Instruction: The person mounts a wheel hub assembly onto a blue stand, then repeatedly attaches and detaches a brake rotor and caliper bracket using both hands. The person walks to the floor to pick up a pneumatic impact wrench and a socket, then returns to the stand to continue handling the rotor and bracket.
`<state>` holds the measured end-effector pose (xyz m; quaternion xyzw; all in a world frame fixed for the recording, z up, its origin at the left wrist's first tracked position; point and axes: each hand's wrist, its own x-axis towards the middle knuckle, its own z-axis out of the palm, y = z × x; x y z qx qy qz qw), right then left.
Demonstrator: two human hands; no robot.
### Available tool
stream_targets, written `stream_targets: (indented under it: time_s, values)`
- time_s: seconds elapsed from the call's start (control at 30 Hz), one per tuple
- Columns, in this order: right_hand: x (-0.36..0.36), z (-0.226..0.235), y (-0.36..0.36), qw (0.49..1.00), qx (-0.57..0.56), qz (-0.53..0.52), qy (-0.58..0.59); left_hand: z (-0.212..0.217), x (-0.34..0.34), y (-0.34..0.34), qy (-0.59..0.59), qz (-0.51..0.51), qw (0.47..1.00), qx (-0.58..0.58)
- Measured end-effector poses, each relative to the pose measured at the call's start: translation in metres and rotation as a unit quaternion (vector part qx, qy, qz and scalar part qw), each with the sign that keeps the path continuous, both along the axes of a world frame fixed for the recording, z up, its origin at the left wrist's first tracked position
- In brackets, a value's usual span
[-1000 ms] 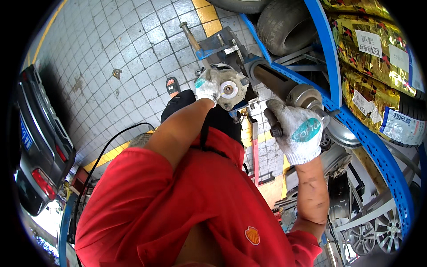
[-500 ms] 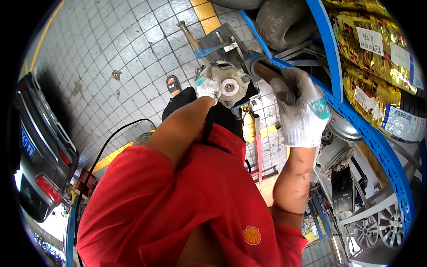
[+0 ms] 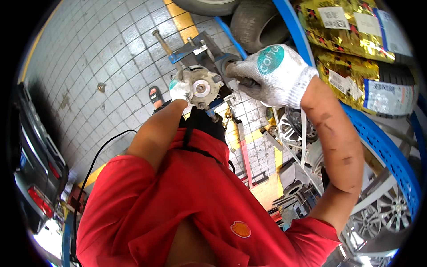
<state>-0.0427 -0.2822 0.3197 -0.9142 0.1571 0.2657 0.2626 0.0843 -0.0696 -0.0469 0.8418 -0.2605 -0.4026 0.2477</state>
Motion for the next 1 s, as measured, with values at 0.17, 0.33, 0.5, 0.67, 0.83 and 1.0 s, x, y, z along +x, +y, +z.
stream_targets:
  time_s: [0.17,0.33,0.5,0.67,0.83,1.0]
  values:
    - [-0.007,-0.023,-0.008,0.975,0.200,-0.089,-0.043,0.015,-0.001,-0.005,-0.012,0.016,1.000,-0.015]
    - [-0.019,-0.040,-0.012,0.940,0.291,-0.130,-0.123,0.011,-0.002,-0.006,-0.022,0.040,0.998,-0.035]
    - [-0.029,-0.043,-0.018,0.921,0.257,-0.247,-0.156,0.015,-0.001,-0.007,-0.044,0.041,0.997,-0.044]
    - [-0.092,-0.076,0.003,0.560,0.284,-0.632,-0.454,0.028,-0.002,-0.010,0.035,0.026,0.999,-0.015]
    - [-0.100,-0.076,0.010,0.541,0.165,-0.718,-0.406,0.013,-0.004,-0.006,0.044,0.012,0.999,0.014]
    - [-0.108,-0.008,-0.007,0.942,-0.194,-0.130,-0.241,0.020,-0.005,0.001,0.052,0.037,0.997,0.033]
